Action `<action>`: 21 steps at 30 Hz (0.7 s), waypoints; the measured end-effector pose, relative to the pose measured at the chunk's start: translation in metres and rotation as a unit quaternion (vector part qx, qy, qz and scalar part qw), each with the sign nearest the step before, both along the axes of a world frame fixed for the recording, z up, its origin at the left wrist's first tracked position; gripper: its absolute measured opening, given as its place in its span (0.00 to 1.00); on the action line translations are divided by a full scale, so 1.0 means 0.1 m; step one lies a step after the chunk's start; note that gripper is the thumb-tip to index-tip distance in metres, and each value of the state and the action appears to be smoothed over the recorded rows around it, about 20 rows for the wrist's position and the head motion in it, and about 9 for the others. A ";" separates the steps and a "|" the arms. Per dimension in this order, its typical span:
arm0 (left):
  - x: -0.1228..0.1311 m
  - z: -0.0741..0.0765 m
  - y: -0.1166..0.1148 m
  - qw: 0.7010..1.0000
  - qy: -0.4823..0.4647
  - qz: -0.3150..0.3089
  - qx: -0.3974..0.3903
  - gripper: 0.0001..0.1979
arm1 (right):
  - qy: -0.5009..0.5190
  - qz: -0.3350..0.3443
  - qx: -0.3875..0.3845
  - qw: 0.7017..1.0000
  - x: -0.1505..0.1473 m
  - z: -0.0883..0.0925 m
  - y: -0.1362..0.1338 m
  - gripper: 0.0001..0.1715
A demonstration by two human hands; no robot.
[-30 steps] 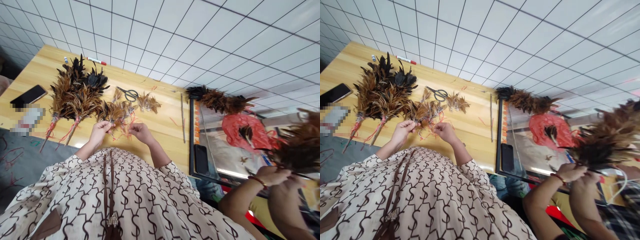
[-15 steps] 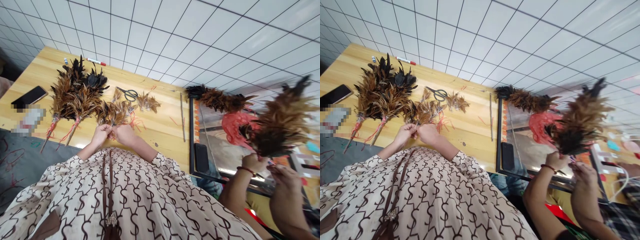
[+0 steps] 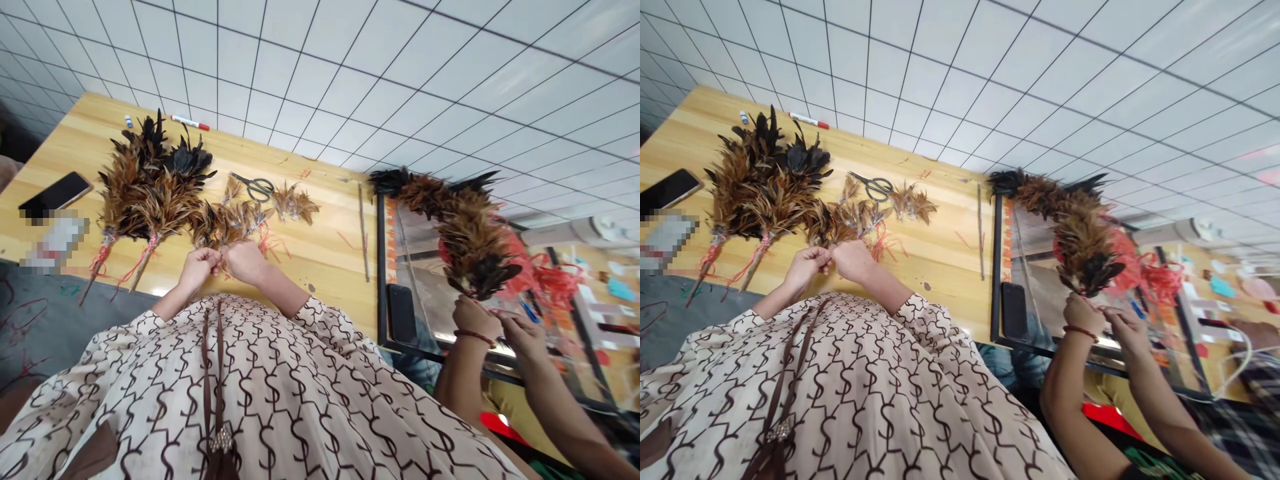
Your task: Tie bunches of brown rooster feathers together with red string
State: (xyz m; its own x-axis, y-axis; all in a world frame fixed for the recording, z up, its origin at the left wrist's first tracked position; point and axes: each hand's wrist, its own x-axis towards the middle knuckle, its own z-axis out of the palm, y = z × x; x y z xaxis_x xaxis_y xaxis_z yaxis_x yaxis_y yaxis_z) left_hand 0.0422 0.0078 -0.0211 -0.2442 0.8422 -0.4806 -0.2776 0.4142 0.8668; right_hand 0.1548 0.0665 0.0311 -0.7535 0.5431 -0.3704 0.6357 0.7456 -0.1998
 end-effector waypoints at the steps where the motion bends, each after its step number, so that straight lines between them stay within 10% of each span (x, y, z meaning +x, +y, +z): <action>1: 0.00 -0.01 0.01 1.000 0.013 0.004 0.001 0.10 | -0.001 -0.002 0.000 1.000 0.00 0.00 0.01 0.15; 13: -0.08 -0.07 0.03 0.978 0.207 -0.019 0.031 0.07 | 0.032 0.025 0.019 0.999 0.08 0.16 0.07 0.16; 21: -0.06 0.09 0.01 0.958 0.228 -0.143 0.097 0.05 | 0.106 0.009 -0.036 0.994 0.10 0.06 0.30 0.10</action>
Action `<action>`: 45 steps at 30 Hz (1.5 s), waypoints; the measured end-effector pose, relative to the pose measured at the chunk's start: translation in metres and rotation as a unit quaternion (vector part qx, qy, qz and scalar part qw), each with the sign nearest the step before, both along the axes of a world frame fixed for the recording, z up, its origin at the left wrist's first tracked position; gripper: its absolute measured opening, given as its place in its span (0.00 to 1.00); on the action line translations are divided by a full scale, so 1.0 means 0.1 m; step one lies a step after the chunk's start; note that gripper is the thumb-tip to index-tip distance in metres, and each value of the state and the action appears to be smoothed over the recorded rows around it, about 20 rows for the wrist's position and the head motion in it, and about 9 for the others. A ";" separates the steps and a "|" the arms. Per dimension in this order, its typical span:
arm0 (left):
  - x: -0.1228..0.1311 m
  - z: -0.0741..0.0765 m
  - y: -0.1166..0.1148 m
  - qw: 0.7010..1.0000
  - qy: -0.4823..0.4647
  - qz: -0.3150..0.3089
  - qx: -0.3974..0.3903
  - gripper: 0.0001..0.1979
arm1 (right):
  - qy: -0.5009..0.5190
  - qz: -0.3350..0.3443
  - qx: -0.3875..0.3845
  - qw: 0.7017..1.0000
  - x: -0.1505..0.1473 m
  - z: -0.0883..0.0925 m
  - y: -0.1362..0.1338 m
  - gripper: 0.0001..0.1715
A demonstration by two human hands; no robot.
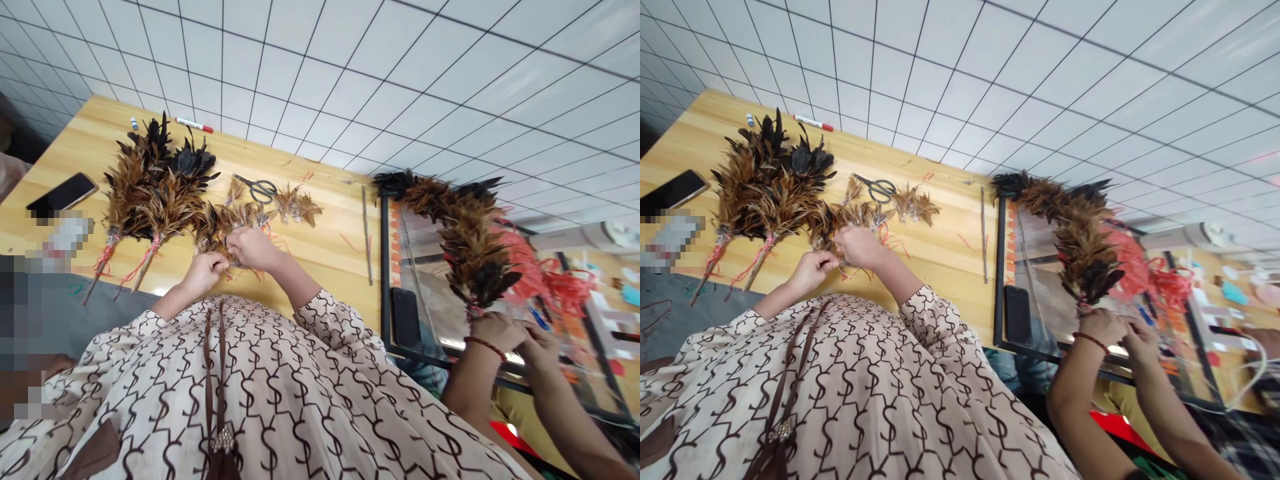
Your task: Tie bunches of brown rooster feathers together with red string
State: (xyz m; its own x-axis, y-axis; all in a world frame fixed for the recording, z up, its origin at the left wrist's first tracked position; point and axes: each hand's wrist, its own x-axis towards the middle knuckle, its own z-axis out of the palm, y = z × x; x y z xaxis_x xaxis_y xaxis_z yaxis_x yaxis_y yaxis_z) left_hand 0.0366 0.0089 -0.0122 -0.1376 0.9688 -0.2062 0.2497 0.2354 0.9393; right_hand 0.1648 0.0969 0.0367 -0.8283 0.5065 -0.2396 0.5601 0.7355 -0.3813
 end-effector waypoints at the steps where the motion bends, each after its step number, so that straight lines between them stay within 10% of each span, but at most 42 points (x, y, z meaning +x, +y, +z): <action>1: 0.00 0.02 0.00 1.000 -0.010 -0.015 0.003 0.06 | 0.025 -0.006 -0.029 0.999 0.01 -0.05 0.04 0.09; 8: -0.02 0.07 -0.03 0.989 -0.140 0.028 -0.023 0.05 | 0.241 -0.136 -0.273 0.921 0.08 -0.51 0.01 0.11; 17: -0.02 -0.13 0.01 0.979 -0.098 0.173 -0.034 0.08 | 0.243 -0.174 -0.223 0.928 -0.02 -0.61 -0.47 0.10; 27: -0.06 -0.01 0.00 0.991 0.103 -0.079 0.041 0.11 | 0.134 -0.087 -0.145 0.976 0.03 -0.30 -0.12 0.09; 32: -0.06 0.01 -0.04 0.996 -0.029 -0.064 0.055 0.06 | 0.233 -0.101 -0.379 0.890 0.09 -0.51 0.04 0.04; 38: -0.07 -0.11 -0.03 0.989 -0.105 0.102 0.008 0.08 | 0.293 -0.209 -0.417 0.835 0.01 -0.79 -0.33 0.11; 45: -0.06 -0.15 -0.01 0.991 0.104 0.084 -0.014 0.07 | 0.218 -0.157 -0.165 0.949 -0.02 -0.58 -0.44 0.13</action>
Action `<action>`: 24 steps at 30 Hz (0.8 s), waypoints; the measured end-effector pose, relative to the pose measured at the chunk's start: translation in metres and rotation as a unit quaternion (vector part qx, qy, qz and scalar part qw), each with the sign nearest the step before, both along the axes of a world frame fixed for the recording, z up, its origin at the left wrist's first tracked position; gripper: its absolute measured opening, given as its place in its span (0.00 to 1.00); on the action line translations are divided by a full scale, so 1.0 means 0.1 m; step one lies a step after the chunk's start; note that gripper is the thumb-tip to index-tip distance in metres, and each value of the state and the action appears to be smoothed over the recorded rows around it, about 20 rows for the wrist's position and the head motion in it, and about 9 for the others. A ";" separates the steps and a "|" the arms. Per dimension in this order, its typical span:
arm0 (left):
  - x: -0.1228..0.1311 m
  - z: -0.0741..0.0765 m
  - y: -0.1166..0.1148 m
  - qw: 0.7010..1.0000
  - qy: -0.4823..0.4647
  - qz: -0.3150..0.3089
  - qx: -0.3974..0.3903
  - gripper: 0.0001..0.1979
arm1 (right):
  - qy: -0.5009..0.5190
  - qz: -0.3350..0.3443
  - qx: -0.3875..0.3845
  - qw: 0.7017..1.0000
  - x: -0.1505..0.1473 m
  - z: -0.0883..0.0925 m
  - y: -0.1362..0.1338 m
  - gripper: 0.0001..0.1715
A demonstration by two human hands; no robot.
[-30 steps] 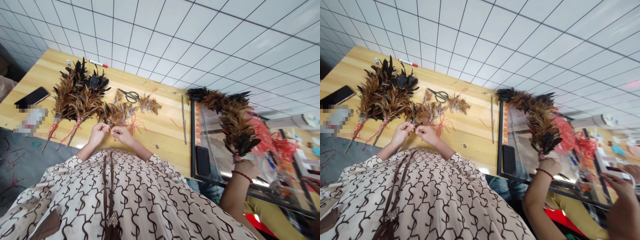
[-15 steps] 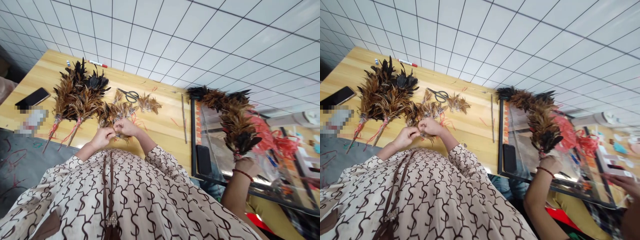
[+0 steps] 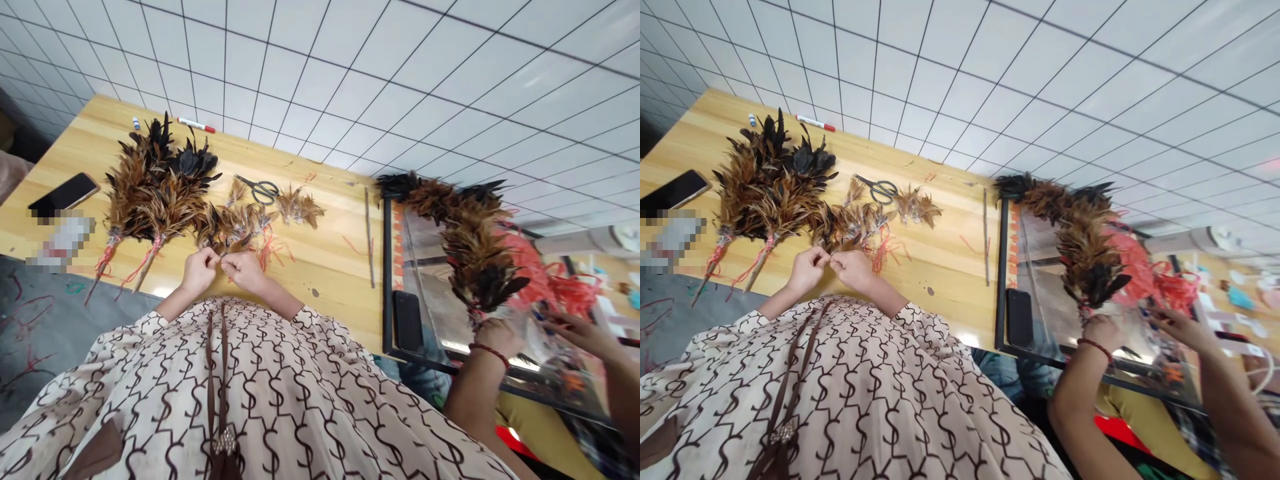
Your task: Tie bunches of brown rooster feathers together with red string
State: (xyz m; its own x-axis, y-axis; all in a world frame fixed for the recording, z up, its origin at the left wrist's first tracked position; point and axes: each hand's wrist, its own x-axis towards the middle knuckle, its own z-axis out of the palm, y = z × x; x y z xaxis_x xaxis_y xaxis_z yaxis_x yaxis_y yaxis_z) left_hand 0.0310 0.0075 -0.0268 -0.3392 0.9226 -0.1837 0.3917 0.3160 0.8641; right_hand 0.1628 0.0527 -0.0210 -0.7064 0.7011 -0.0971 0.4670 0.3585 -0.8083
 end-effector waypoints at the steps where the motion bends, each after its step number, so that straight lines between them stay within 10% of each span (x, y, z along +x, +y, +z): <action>1: 0.00 0.02 0.01 0.999 0.031 -0.024 0.000 0.08 | -0.023 0.013 0.020 0.999 0.01 0.04 0.04 0.13; 9: -0.04 0.14 0.01 0.974 -0.058 -0.220 0.006 0.08 | 0.002 0.106 -0.063 0.992 0.11 0.09 0.43 0.08; 13: -0.03 0.15 -0.01 0.967 -0.205 -0.149 0.020 0.06 | 0.100 0.055 -0.242 0.963 0.13 -0.05 0.44 0.05; 18: -0.01 0.07 -0.01 0.960 -0.280 -0.001 0.013 0.08 | 0.128 -0.043 -0.251 0.958 0.04 -0.22 0.13 0.12; 24: 0.01 -0.01 0.01 0.990 -0.139 0.033 -0.017 0.07 | -0.031 -0.016 -0.002 0.999 -0.02 -0.05 -0.05 0.13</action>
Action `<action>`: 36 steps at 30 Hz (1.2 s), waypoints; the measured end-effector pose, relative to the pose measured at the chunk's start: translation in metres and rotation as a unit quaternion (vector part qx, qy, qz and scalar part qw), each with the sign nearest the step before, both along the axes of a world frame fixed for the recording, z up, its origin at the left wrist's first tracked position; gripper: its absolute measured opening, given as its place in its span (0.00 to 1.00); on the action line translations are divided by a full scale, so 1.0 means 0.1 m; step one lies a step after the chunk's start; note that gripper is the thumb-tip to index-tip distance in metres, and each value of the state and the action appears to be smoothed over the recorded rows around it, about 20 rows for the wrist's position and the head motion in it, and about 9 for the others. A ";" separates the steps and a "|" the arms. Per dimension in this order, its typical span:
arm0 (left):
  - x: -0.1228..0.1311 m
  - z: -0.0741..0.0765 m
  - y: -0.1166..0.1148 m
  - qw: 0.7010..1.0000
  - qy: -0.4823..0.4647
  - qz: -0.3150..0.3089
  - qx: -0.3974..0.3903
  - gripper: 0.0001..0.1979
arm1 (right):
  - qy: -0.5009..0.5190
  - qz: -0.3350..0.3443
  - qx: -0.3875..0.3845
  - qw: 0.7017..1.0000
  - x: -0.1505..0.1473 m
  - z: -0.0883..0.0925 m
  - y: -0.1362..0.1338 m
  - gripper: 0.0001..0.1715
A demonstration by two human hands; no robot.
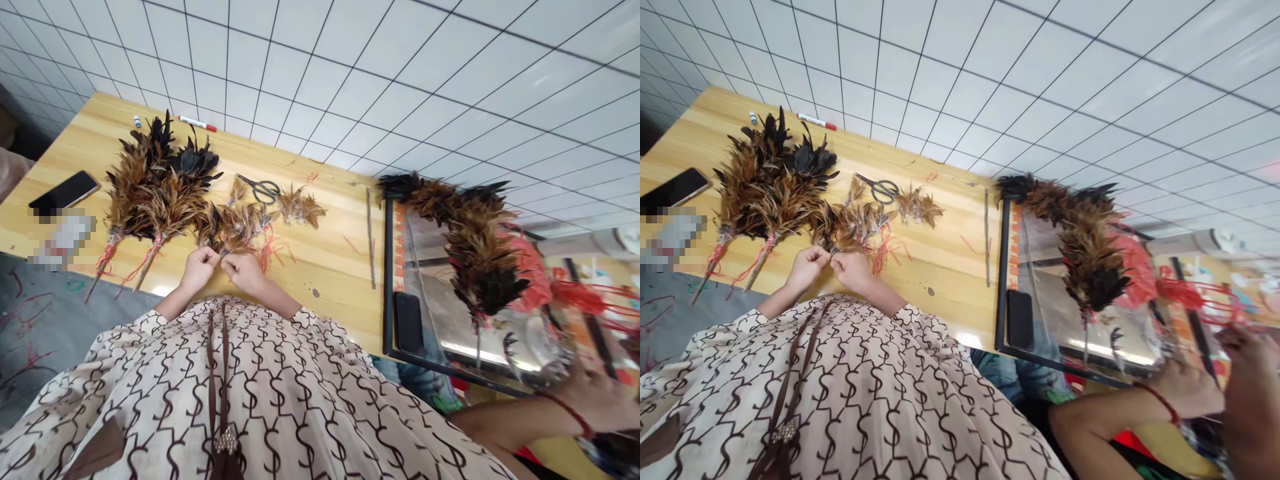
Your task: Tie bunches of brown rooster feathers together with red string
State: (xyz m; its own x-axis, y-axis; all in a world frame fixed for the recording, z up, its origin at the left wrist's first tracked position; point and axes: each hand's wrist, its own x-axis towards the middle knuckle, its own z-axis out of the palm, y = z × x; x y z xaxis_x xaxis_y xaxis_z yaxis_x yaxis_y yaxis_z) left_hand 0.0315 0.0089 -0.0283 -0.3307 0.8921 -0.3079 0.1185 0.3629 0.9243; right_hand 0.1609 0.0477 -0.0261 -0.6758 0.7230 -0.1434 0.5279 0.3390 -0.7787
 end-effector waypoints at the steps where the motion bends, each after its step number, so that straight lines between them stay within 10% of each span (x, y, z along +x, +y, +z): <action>1: 0.00 0.00 0.00 0.999 0.040 -0.014 -0.005 0.07 | -0.046 0.024 0.043 0.998 0.00 0.06 0.02 0.12; 7: -0.04 0.06 0.01 0.971 0.180 -0.156 -0.029 0.07 | -0.165 0.145 0.115 0.969 0.03 0.30 0.26 0.10; 12: -0.08 0.08 -0.02 0.969 0.027 -0.244 0.000 0.10 | -0.021 0.169 -0.061 0.983 0.09 0.17 0.49 0.06; 20: -0.03 0.10 -0.03 0.965 -0.260 -0.016 0.001 0.09 | 0.216 -0.050 -0.315 0.923 0.06 -0.22 0.14 0.18; 28: 0.05 0.08 -0.01 0.972 -0.218 0.073 -0.037 0.07 | 0.163 -0.059 -0.123 0.977 -0.02 -0.04 -0.03 0.10; 36: 0.04 0.09 0.01 0.946 -0.300 0.089 -0.083 0.05 | 0.218 -0.103 -0.095 0.966 -0.02 -0.10 -0.02 0.10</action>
State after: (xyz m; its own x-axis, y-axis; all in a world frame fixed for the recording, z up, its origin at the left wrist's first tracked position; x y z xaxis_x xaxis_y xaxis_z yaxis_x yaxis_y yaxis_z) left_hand 0.0354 0.0100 -0.0196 -0.1935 0.7612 -0.6190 -0.4858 0.4738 0.7345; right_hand 0.1592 0.0456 -0.0358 -0.5468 0.8370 -0.0208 0.1767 0.0911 -0.9800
